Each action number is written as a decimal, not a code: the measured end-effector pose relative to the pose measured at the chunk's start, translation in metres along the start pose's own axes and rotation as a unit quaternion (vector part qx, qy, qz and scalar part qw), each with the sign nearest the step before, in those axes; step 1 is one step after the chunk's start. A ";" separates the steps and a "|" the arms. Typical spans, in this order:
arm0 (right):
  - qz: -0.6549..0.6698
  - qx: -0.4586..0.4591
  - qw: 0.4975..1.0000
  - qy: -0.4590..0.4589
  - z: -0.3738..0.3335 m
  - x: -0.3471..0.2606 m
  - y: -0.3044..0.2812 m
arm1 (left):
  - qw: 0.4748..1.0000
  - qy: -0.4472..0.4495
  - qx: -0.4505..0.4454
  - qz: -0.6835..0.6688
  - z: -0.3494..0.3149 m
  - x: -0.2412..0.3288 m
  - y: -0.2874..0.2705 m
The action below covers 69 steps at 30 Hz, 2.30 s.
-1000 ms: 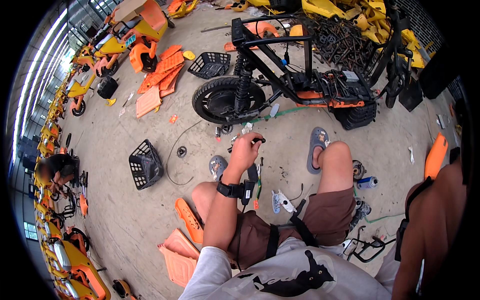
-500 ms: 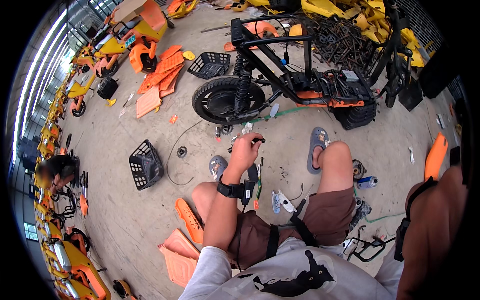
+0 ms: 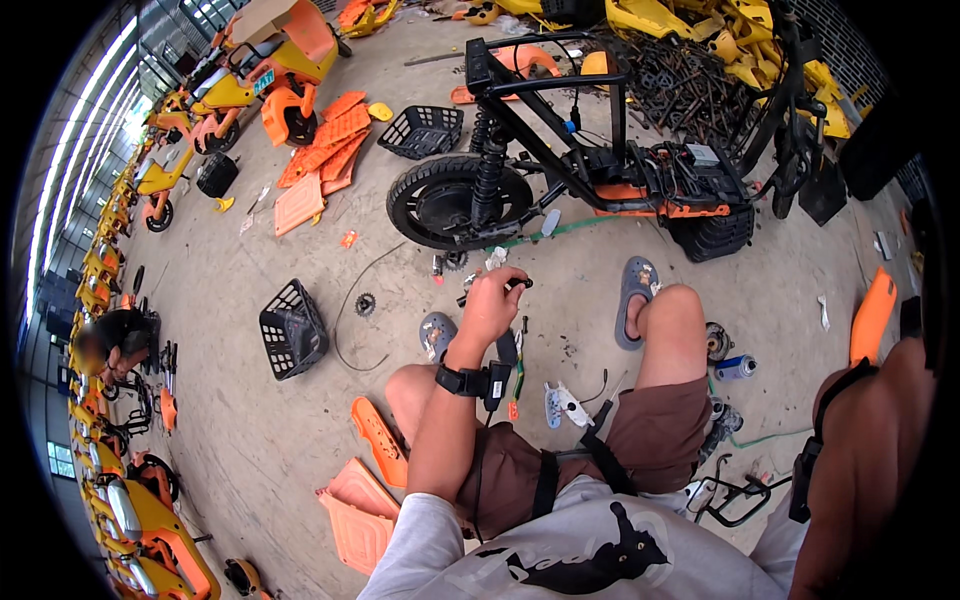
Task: The person connects wires and assembles small electronic components for a motorcycle using their hands and a screwdriver.
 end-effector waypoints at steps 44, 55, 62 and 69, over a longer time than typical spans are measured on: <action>0.003 -0.002 1.000 -0.026 0.001 -0.002 0.005 | 1.000 -0.018 -0.009 -0.010 -0.001 0.000 0.002; 0.006 -0.007 0.999 -0.034 0.002 -0.002 0.004 | 1.000 -0.008 -0.010 0.001 -0.001 -0.002 0.003; 0.008 -0.017 0.999 -0.037 0.004 0.006 -0.003 | 1.000 0.011 0.002 0.008 -0.001 -0.001 0.001; 0.012 -0.031 0.999 -0.043 0.007 0.012 -0.009 | 1.000 -0.012 0.000 0.008 -0.005 -0.008 -0.003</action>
Point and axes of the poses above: each hand's wrist, its own z-axis towards the middle knuckle, its own y-axis out of the palm, x = y × z, the point moved 5 cm from there along z, towards the middle knuckle, and after that the axes turned 1 degree about z, right-handed, at the moved point
